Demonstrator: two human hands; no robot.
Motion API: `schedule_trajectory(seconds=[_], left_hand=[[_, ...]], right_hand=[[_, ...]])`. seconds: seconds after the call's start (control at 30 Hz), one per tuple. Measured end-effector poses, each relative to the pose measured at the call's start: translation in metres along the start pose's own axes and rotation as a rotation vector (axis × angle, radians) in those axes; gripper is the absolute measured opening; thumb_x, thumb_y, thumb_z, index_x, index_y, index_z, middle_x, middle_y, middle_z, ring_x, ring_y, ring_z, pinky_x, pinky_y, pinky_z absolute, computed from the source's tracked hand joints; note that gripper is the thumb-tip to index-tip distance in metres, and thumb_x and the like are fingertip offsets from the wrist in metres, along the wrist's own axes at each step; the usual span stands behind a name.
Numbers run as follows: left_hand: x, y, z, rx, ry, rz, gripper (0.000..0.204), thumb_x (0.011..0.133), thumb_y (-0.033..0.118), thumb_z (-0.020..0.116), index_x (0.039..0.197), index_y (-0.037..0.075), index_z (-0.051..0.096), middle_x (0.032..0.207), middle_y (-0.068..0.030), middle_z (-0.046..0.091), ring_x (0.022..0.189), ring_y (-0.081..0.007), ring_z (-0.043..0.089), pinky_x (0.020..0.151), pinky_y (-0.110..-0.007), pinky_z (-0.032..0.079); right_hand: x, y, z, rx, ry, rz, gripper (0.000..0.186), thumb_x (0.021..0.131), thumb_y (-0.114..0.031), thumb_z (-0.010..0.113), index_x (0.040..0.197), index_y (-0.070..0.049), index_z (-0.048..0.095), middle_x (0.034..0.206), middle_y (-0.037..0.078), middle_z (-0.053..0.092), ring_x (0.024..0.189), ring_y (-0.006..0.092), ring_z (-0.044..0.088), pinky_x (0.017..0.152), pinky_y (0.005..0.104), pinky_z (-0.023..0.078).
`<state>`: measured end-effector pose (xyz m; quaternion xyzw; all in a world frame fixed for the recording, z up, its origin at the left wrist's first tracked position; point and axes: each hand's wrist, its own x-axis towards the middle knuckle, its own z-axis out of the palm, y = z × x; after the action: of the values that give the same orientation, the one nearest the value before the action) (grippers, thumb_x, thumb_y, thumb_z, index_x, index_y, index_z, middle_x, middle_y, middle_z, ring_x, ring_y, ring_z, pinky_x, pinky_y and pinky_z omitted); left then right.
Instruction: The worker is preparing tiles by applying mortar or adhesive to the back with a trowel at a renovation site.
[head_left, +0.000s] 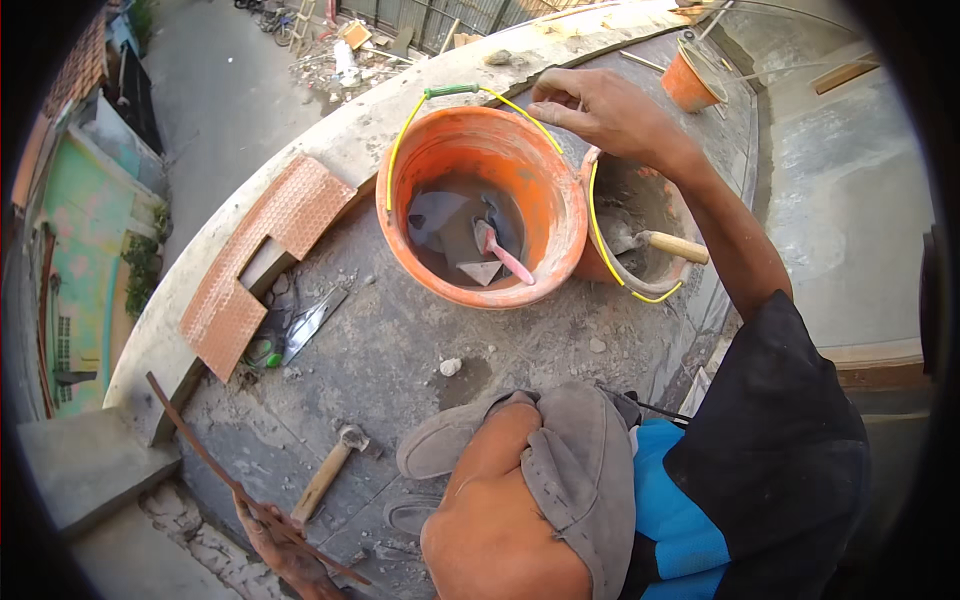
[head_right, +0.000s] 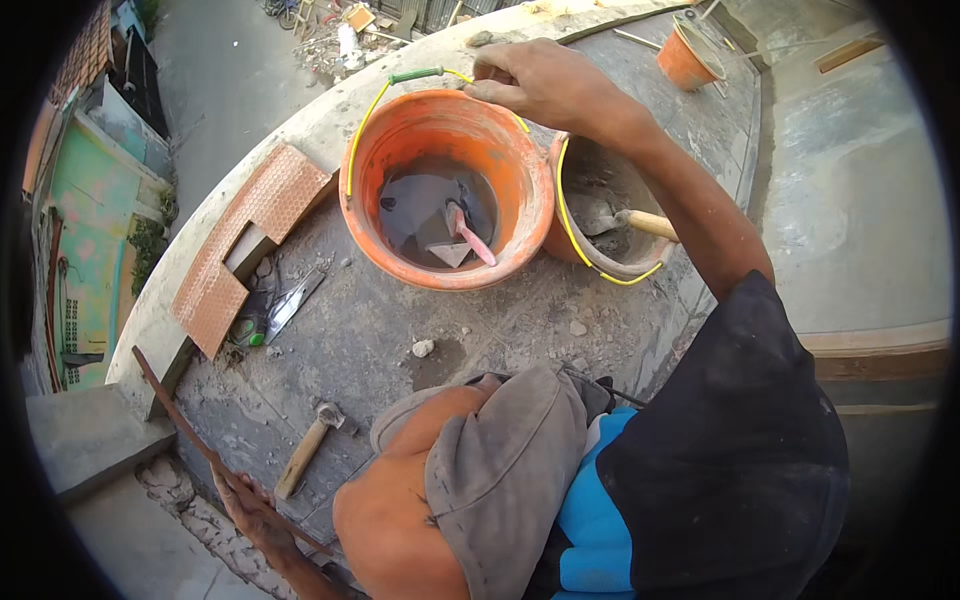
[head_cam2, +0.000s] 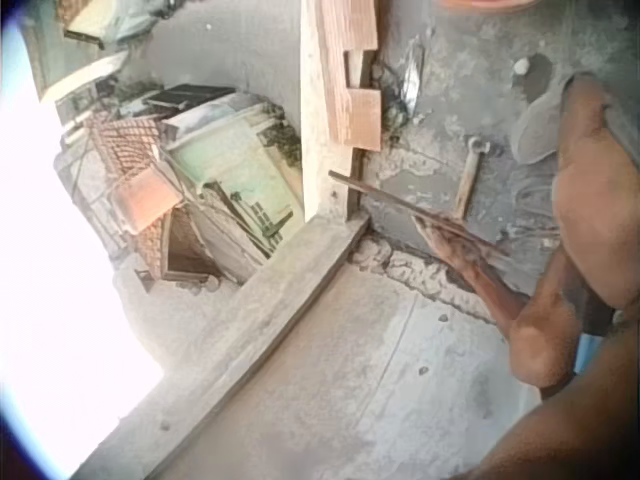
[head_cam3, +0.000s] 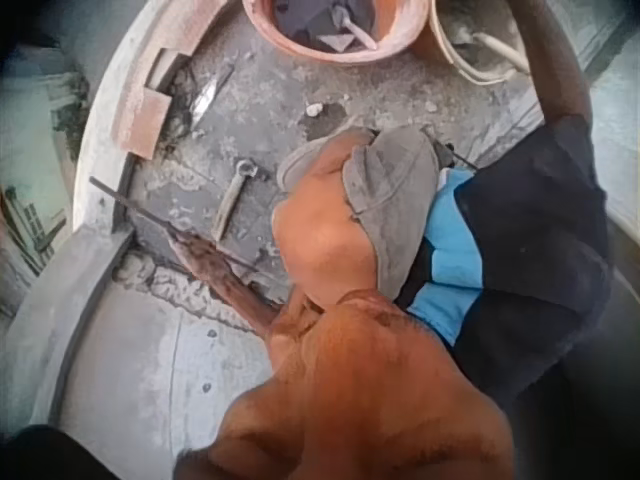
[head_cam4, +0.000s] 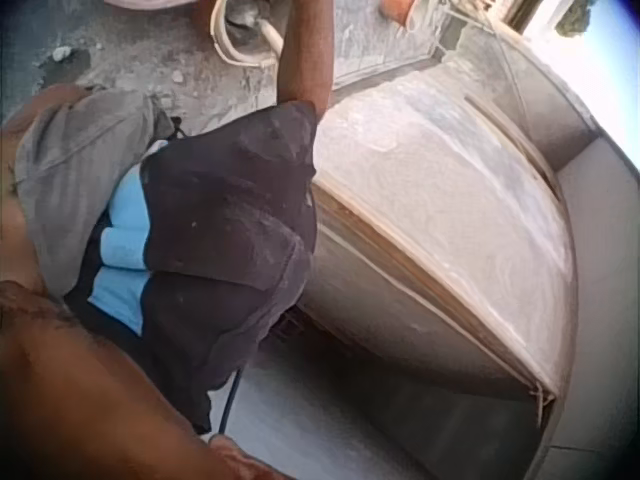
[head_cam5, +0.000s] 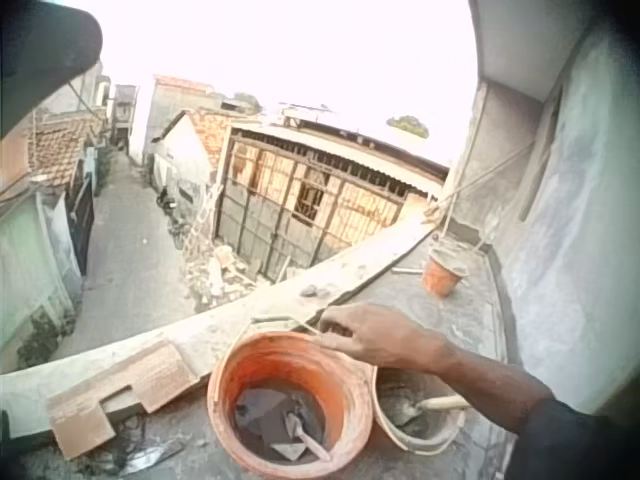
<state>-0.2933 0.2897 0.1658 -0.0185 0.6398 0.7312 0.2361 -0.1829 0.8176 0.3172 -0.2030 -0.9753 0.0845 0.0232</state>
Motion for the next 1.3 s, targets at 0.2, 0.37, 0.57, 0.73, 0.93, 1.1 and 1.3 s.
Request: schedule_trajectory(seconds=[0.2, 0.37, 0.57, 0.73, 0.93, 1.1, 1.3], left_hand=[[0.053, 0.017, 0.001, -0.379, -0.464, -0.268, 0.066, 0.086, 0.042, 0.05, 0.133, 0.003, 0.025, 0.085, -0.0071, 0.044, 0.059, -0.0148, 0.048, 0.049, -0.032, 0.042], [0.087, 0.062, 0.04, -0.477, -0.522, -0.3, 0.076, 0.08, 0.049, 0.052, 0.13, -0.002, 0.026, 0.083, -0.0049, 0.04, 0.06, -0.0102, 0.043, 0.052, -0.025, 0.042], [0.119, 0.072, 0.179, -0.19, -0.665, -0.137, 0.064, 0.075, 0.056, 0.05, 0.107, 0.001, 0.048, 0.089, -0.0085, 0.051, 0.071, -0.0133, 0.05, 0.058, -0.028, 0.045], [0.102, -0.002, 0.209, -0.327, -0.796, -0.144, 0.061, 0.077, 0.054, 0.049, 0.112, 0.004, 0.046, 0.092, -0.0059, 0.05, 0.069, -0.0087, 0.048, 0.05, -0.019, 0.041], [0.077, -0.034, 0.23, -0.412, -0.843, -0.122, 0.059, 0.076, 0.053, 0.052, 0.105, 0.001, 0.049, 0.088, -0.0055, 0.05, 0.066, -0.0073, 0.044, 0.047, -0.018, 0.034], [0.073, -0.044, 0.233, -0.424, -0.868, -0.096, 0.063, 0.075, 0.052, 0.052, 0.109, -0.001, 0.048, 0.093, -0.0079, 0.053, 0.066, -0.0093, 0.045, 0.049, -0.02, 0.036], [0.082, -0.041, 0.22, -0.428, -0.691, -0.207, 0.09, 0.062, 0.056, 0.062, 0.123, -0.006, 0.039, 0.106, -0.0147, 0.05, 0.074, -0.0105, 0.051, 0.057, -0.02, 0.04]], right_hand=[[-0.12, 0.14, 0.039, -0.422, -0.634, 0.565, 0.051, 0.071, -0.05, 0.06, 0.089, -0.002, 0.064, 0.084, 0.017, 0.062, 0.08, 0.0337, 0.059, 0.066, 0.0433, 0.046], [-0.16, 0.164, 0.106, -0.238, -0.614, 0.501, 0.035, 0.076, -0.034, 0.062, 0.079, 0.001, 0.061, 0.078, 0.021, 0.061, 0.072, 0.0368, 0.059, 0.062, 0.0454, 0.045], [-0.226, 0.271, 0.098, -0.113, -0.214, 0.162, 0.044, 0.073, -0.019, 0.057, 0.111, 0.0, 0.047, 0.098, 0.025, 0.054, 0.092, 0.0421, 0.051, 0.078, 0.0434, 0.04], [-0.156, 0.156, 0.026, -0.473, -0.415, 0.288, 0.031, 0.076, -0.028, 0.057, 0.097, -0.005, 0.059, 0.074, 0.02, 0.06, 0.072, 0.0407, 0.056, 0.061, 0.047, 0.043], [-0.165, 0.244, 0.061, -0.862, -0.429, 0.171, 0.021, 0.08, -0.011, 0.047, 0.093, -0.003, 0.062, 0.082, 0.018, 0.062, 0.067, 0.0324, 0.061, 0.058, 0.0434, 0.047], [-0.188, 0.208, 0.082, -0.748, -0.379, 0.187, 0.016, 0.077, -0.015, 0.054, 0.083, -0.002, 0.061, 0.081, 0.016, 0.06, 0.075, 0.0347, 0.06, 0.065, 0.0442, 0.047], [-0.175, 0.137, 0.075, -0.568, -0.412, 0.184, 0.023, 0.077, -0.03, 0.058, 0.074, -0.006, 0.058, 0.062, 0.013, 0.057, 0.059, 0.03, 0.059, 0.054, 0.0407, 0.045]])
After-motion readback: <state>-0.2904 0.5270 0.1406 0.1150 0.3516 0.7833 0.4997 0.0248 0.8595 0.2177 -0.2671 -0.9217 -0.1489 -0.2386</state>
